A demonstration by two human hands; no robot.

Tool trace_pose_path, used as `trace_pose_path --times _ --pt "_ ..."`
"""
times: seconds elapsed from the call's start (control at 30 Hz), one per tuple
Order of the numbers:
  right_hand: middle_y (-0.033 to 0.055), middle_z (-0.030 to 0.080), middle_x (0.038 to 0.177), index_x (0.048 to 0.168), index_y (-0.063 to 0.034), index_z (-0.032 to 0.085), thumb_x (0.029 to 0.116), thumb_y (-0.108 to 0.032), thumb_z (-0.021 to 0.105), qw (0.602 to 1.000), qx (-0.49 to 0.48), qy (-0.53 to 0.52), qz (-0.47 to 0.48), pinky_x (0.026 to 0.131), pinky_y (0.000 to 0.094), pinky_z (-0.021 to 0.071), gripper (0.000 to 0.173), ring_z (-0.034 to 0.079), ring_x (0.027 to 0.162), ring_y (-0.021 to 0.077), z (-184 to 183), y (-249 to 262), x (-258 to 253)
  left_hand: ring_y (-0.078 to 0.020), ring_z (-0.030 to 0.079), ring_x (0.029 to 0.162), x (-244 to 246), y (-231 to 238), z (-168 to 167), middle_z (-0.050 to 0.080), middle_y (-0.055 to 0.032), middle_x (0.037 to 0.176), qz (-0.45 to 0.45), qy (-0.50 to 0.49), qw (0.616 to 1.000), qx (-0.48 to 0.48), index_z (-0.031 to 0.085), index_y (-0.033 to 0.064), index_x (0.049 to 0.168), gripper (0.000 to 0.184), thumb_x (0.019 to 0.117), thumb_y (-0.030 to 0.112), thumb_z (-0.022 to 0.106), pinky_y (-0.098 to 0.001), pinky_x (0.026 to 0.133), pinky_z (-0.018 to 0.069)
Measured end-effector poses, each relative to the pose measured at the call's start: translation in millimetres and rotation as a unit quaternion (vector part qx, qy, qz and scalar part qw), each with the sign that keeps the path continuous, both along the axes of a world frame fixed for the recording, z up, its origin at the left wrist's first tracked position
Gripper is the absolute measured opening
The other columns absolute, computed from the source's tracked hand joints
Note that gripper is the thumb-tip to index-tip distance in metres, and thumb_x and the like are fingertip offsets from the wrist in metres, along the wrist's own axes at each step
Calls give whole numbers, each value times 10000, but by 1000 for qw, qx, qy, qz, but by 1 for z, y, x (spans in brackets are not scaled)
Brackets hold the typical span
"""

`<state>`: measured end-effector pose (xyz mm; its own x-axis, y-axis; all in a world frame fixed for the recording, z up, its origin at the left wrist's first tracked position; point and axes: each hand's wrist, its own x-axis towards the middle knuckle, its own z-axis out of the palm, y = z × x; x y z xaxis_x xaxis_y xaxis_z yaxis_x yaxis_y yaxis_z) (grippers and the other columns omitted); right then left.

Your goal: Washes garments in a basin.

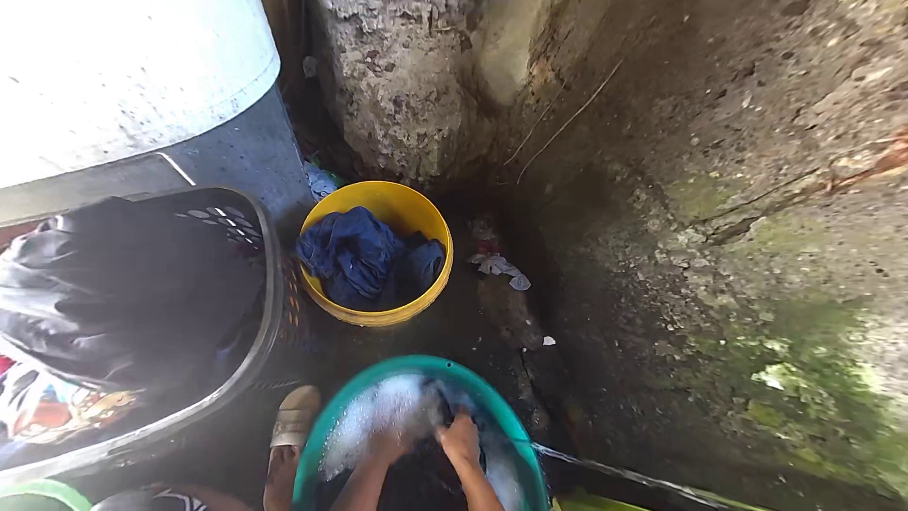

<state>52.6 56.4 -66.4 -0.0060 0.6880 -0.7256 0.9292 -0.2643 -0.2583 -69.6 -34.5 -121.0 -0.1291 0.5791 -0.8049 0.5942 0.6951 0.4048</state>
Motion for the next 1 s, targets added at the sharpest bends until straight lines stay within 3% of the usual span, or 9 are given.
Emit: trace_pose_path --times 0.07,0.2,0.5,0.6,0.7,0.77,0.83,0.93,1.0 --pt "267 699 1049 1066 72 714 951 -223 732 989 34 143 -20 935 565 503 318 665 1021 384 45 -9 10 -364 347 1518 -12 0 -7 347 -261 1623 107 -22 984 141 251 -40 1599 846 975 315 698 -498 1259 263" --pt "-9 617 685 750 -10 702 918 -125 656 916 153 367 42 687 271 490 208 563 671 27 156 -39 22 -347 493 1416 -34 -9 7 525 -219 1508 150 -68 952 258 488 23 1503 637 908 42 715 -497 1207 370" --pt "-175 761 901 968 -265 797 995 -91 563 719 340 602 -64 752 133 579 293 691 823 -70 328 -94 57 -147 634 1030 -43 -28 73 677 -147 1159 320 -317 827 337 641 -67 1238 280 1017 1 483 -346 940 533" --pt "-169 747 860 936 -208 764 994 -8 493 720 393 562 -106 738 142 579 342 682 792 -67 312 -90 74 -40 648 833 -47 -21 119 684 23 886 348 -412 759 366 660 46 1018 289 1056 123 384 -268 801 569" --pt "-101 602 695 816 -75 654 937 -37 578 850 419 315 -51 660 187 516 148 582 664 -23 268 -79 101 -16 623 826 -44 -9 173 662 48 870 281 -414 790 355 660 47 992 317 1026 107 351 -243 791 543" --pt "265 707 908 1073 72 717 957 -159 663 954 284 80 47 786 592 540 264 696 852 396 240 -69 112 -76 598 933 -39 -1 201 642 -42 1007 236 -393 836 303 641 -23 1105 266 1036 91 411 -289 879 510" --pt "342 563 1385 1497 -53 510 894 -247 783 984 140 14 111 955 749 453 689 581 1213 557 201 -57 105 -143 577 985 -33 10 211 608 -106 1096 206 -376 878 213 585 -29 1203 255 1070 148 458 -350 911 492" --pt "268 244 1651 1551 -107 447 741 -220 894 960 111 177 186 1190 621 322 932 293 1500 470 116 -41 79 -182 575 1003 -29 24 190 607 -132 1135 145 -372 909 119 577 -16 1249 307 1081 221 478 -401 918 487" --pt "254 533 1463 1349 26 620 840 -101 785 943 89 280 154 1177 517 380 550 484 1394 374 66 -26 66 -174 601 959 -35 26 161 634 -113 1070 138 -337 925 106 611 -4 1179 287 1067 241 511 -400 884 507"
